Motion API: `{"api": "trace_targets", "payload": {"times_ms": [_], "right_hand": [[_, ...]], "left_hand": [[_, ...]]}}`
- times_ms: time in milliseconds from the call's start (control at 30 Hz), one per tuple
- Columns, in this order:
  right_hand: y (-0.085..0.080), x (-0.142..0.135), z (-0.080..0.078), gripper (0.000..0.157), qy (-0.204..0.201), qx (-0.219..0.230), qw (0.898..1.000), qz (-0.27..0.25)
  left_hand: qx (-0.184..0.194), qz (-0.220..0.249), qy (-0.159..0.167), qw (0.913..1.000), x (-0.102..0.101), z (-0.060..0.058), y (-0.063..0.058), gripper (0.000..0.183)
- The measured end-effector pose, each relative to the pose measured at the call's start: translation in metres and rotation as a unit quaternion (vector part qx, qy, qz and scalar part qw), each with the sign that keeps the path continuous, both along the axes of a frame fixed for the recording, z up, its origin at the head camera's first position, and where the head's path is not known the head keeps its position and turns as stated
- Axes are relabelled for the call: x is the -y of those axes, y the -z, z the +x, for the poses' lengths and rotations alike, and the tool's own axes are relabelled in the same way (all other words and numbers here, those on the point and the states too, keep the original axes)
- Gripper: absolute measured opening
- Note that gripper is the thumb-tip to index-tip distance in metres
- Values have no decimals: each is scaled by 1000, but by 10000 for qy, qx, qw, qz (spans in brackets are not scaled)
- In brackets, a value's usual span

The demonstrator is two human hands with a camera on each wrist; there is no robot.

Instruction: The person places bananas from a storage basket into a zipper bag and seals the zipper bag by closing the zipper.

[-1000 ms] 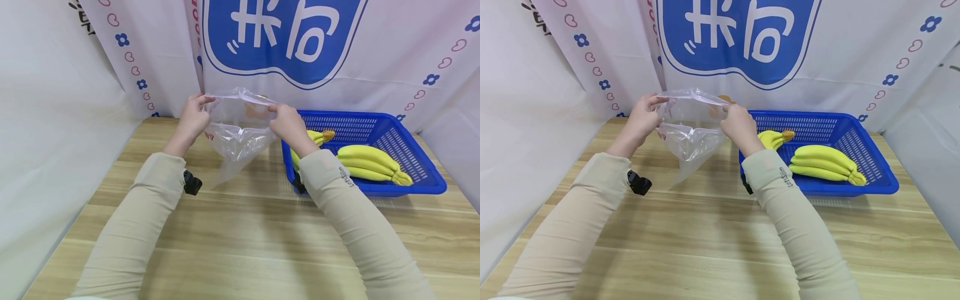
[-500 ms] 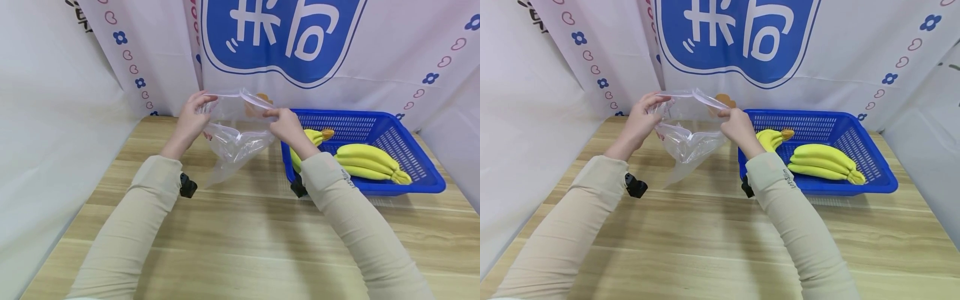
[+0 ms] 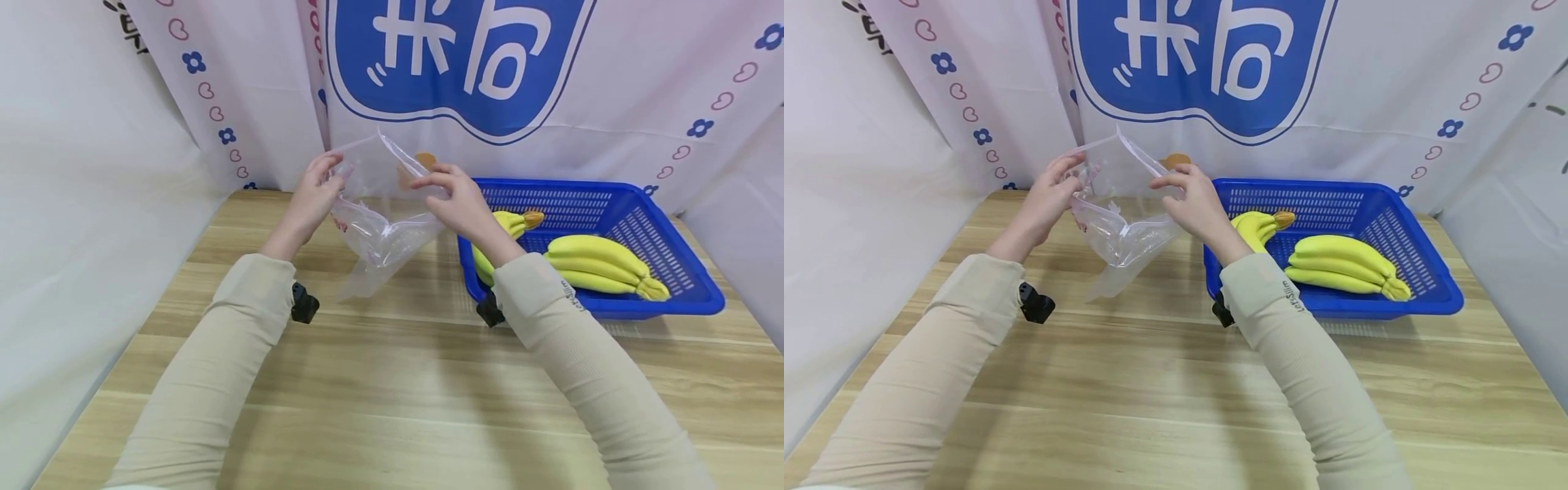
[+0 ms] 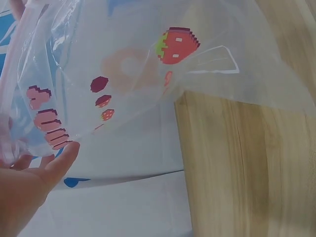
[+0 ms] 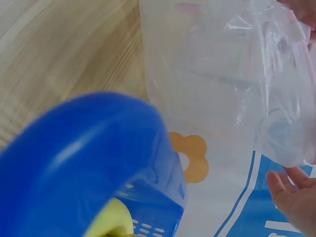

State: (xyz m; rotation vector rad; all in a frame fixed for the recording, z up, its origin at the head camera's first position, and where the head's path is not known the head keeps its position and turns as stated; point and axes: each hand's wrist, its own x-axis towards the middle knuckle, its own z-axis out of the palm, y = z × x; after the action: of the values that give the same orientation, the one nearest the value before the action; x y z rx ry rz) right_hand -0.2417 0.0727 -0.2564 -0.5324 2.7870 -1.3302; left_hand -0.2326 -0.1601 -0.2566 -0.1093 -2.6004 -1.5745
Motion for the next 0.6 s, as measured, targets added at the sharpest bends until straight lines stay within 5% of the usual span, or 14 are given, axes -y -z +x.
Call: {"api": "trace_targets", "payload": {"times_ms": [300,600], "right_hand": [[-7,-1,5,34,-89,-418,9984,-377],[-12,-32,6,35,375,-347,9976,-467]], "left_hand": [[-81,20,-84,9999,0,-1,2,60],[22,-22,-137,9999,-1,-1,2,60]]}}
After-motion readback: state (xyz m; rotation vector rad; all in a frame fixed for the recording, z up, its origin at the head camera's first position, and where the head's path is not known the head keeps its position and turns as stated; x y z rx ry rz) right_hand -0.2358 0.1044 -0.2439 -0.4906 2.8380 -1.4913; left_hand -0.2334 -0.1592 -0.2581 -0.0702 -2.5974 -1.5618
